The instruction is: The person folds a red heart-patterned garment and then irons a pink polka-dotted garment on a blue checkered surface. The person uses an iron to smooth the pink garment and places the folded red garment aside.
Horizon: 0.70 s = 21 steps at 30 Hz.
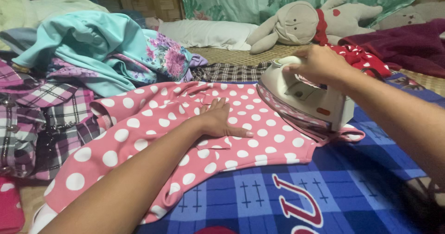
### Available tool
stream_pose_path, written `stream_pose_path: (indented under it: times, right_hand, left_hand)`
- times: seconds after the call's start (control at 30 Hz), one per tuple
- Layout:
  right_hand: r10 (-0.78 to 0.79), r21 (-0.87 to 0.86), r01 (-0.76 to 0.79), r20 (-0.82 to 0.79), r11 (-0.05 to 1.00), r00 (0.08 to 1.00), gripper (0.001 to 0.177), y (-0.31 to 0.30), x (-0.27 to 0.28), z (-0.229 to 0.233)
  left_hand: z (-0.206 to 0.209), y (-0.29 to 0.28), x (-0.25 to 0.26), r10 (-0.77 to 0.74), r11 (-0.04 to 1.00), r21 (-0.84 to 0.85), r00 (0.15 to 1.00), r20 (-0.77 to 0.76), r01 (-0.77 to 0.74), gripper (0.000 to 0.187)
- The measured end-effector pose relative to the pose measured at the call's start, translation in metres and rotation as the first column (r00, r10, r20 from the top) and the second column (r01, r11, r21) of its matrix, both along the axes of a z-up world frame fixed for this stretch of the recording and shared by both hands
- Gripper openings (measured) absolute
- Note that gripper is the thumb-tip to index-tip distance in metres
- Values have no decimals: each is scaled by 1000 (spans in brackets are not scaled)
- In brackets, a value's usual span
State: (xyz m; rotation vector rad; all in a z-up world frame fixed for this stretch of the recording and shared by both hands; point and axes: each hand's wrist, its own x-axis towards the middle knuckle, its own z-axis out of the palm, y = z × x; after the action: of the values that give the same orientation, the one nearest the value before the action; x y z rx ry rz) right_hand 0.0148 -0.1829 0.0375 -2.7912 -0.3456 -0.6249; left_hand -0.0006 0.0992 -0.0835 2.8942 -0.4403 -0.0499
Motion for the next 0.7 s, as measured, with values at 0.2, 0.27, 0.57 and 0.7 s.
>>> stream_pose_path:
  times: [0.2, 0.27, 0.57, 0.7]
  right_hand:
    - [19, 9, -18, -121, 1000, 992, 48, -26, -21, 2]
    - [46, 94, -27, -207, 995, 977, 41, -32, -20, 5]
    - [236, 458, 78, -588, 885, 774, 40, -28, 22, 19]
    - [231, 444, 29, -520, 896, 822, 33, -31, 12, 17]
  left_hand:
    - [0, 1, 0, -9, 1000, 7, 1000, -1, 9, 155]
    - [-1, 1, 0, -12, 1000, 18, 1000, -1, 12, 154]
    - [0, -1, -3, -11, 1000, 24, 1000, 6, 11, 152]
    - [-3, 0, -3, -12, 1000, 13, 1000, 28, 12, 151]
